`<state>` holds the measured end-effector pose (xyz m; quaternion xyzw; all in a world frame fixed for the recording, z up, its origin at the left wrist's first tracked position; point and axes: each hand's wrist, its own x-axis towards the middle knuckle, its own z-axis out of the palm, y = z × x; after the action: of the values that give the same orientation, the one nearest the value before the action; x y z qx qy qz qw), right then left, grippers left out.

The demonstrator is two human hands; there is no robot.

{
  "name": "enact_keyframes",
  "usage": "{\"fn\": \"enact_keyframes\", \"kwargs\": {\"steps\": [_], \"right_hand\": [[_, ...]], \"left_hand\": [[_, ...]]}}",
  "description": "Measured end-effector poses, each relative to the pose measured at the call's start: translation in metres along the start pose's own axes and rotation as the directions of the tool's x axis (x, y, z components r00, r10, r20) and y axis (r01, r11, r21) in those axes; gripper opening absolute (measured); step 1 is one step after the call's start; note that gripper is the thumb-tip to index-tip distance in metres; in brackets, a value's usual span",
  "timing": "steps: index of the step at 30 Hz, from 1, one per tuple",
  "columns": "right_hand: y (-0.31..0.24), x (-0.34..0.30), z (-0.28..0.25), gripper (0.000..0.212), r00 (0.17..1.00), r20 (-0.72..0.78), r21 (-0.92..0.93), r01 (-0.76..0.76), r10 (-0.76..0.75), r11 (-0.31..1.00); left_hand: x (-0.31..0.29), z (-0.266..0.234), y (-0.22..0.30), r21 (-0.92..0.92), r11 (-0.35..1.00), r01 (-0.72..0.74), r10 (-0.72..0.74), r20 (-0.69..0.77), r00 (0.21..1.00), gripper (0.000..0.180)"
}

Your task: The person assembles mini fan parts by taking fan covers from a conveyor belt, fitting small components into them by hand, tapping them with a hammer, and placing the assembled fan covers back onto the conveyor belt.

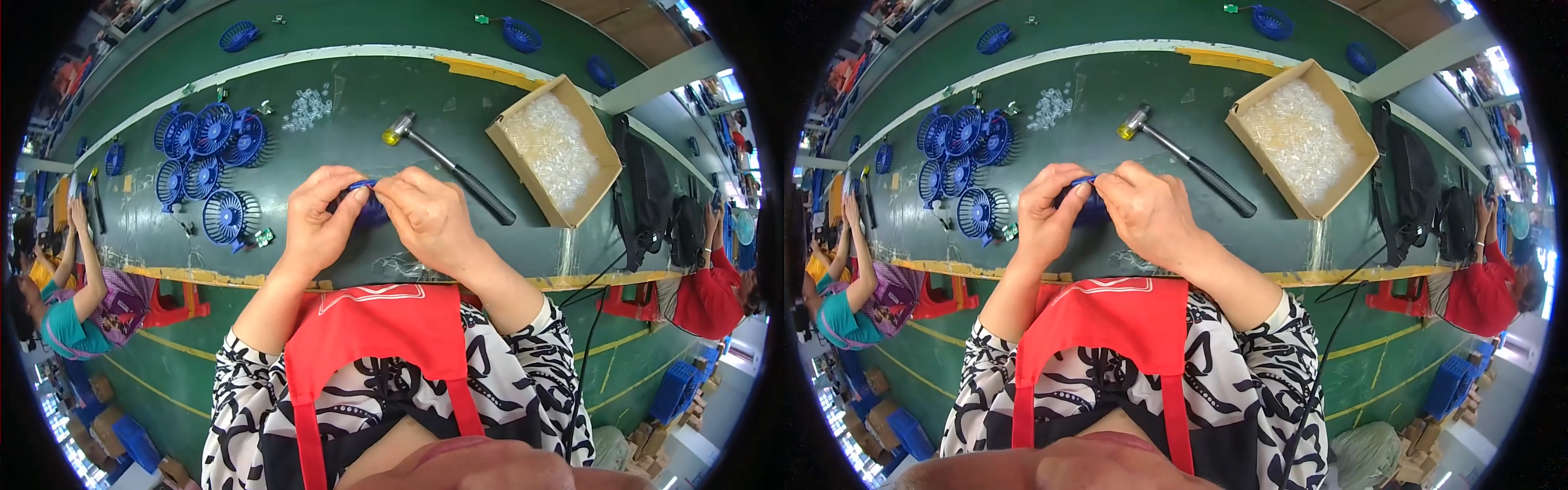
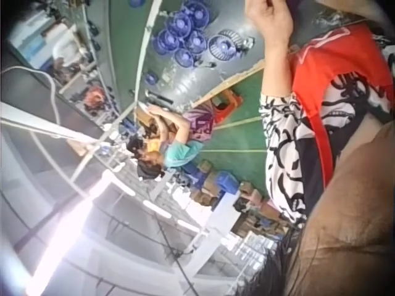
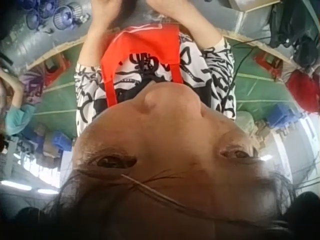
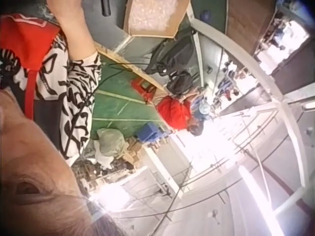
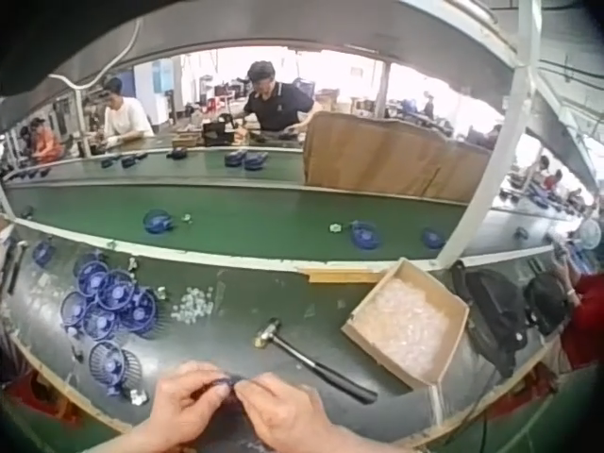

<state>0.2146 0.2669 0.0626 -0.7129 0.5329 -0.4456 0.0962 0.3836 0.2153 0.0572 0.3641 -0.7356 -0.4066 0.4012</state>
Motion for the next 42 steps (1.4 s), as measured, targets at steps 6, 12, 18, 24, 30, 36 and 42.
{"fn": "enact_keyframes", "kwargs": {"steps": [6, 12, 18, 24, 30, 36, 42], "right_hand": [[0.007, -0.001, -0.001, 0.005, 0.994, 0.100, -0.068, 0.056, -0.049, 0.996], [0.010, -0.003, -0.014, 0.009, 0.979, 0.203, -0.064, 0.039, -0.025, 0.997], [0.017, -0.010, -0.011, 0.003, 0.981, 0.188, 0.030, -0.053, 0.047, 0.998], [0.049, 0.010, -0.015, 0.021, 0.966, 0.168, -0.185, -0.167, 0.198, 0.968], [0.076, 0.007, -0.011, 0.018, 0.953, 0.216, -0.577, -0.050, 0.211, 0.815], [0.045, 0.004, -0.023, 0.017, 0.974, 0.110, -0.134, -0.182, 0.197, 0.974], [0.035, -0.014, -0.008, 0.027, 0.967, 0.242, -0.310, 0.004, 0.075, 0.951]], "left_hand": [[-0.008, 0.001, -0.024, -0.350, 0.886, 0.303, -0.282, 0.109, 0.953, 0.014], [-0.007, 0.004, -0.031, -0.460, 0.695, 0.553, -0.507, 0.233, 0.830, 0.020], [-0.005, 0.017, -0.027, -0.515, 0.565, 0.645, -0.556, 0.340, 0.758, 0.018], [0.025, 0.023, -0.057, -0.300, 0.716, 0.630, -0.558, 0.296, 0.775, 0.021], [0.037, 0.012, -0.050, 0.316, 0.942, 0.110, -0.095, -0.064, 0.993, 0.044], [-0.020, 0.017, -0.037, 0.540, 0.841, -0.038, 0.060, -0.024, 0.998, 0.095], [-0.021, 0.028, -0.041, 0.560, 0.828, -0.014, 0.048, -0.046, 0.998, 0.105]]}}
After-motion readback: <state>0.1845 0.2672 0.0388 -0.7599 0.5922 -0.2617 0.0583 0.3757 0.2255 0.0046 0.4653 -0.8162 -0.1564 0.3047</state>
